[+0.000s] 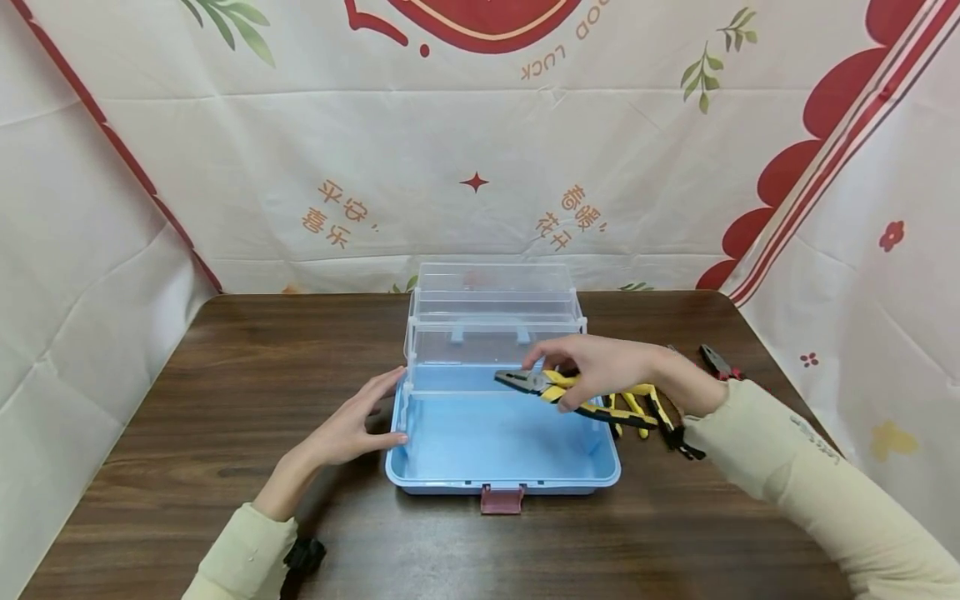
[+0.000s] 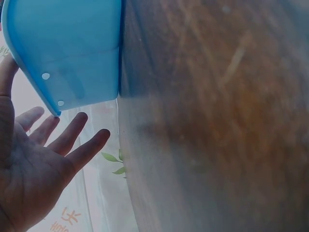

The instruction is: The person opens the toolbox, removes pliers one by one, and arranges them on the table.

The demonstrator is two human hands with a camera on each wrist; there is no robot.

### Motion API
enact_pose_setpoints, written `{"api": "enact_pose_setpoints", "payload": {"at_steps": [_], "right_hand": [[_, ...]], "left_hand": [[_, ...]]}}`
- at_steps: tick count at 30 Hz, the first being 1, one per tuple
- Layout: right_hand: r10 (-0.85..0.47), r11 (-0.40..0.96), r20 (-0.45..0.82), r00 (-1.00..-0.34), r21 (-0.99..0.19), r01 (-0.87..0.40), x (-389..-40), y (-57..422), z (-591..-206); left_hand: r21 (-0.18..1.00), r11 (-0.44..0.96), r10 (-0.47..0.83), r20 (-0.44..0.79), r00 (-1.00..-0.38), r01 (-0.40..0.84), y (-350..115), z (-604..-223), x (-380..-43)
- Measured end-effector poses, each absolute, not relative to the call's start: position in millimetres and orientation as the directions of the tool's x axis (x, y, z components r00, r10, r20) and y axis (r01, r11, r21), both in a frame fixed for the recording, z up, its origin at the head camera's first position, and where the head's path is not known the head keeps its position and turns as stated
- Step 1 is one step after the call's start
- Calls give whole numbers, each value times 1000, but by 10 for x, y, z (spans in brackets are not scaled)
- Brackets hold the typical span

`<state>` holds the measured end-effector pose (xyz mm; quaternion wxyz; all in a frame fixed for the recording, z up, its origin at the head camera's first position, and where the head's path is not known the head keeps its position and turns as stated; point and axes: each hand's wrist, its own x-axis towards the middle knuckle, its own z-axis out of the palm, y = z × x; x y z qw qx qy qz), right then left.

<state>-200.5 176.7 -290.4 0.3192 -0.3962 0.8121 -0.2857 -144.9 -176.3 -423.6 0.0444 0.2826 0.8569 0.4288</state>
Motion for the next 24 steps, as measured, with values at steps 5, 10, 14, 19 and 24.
{"api": "enact_pose_setpoints", "payload": {"at_steps": [5,10,14,19,24], "right_hand": [[-762,580,-280,-584,-697,-422,-2044,2124,-2905],[-736,573,-248,-630,-724,-385,-2073,2518,-2982],[-675,616,-243,-697,-705,-352,-2086,2827,-3068],[-596,656,-191,-780,-676,-336,-2094,3192,-3193],[-489,715,-173,-855,-641,-279,-2075,3534,-3307]], "left_hand": [[762,473,520,164,-838,442,-1769,-4236,-1450],[763,475,519,161,-839,440,-1776,-4236,-1454],[766,471,519,161,-839,438,-1780,-4230,-1453],[766,470,519,162,-839,439,-1777,-4225,-1452],[761,473,519,167,-838,445,-1775,-4236,-1459]]}}
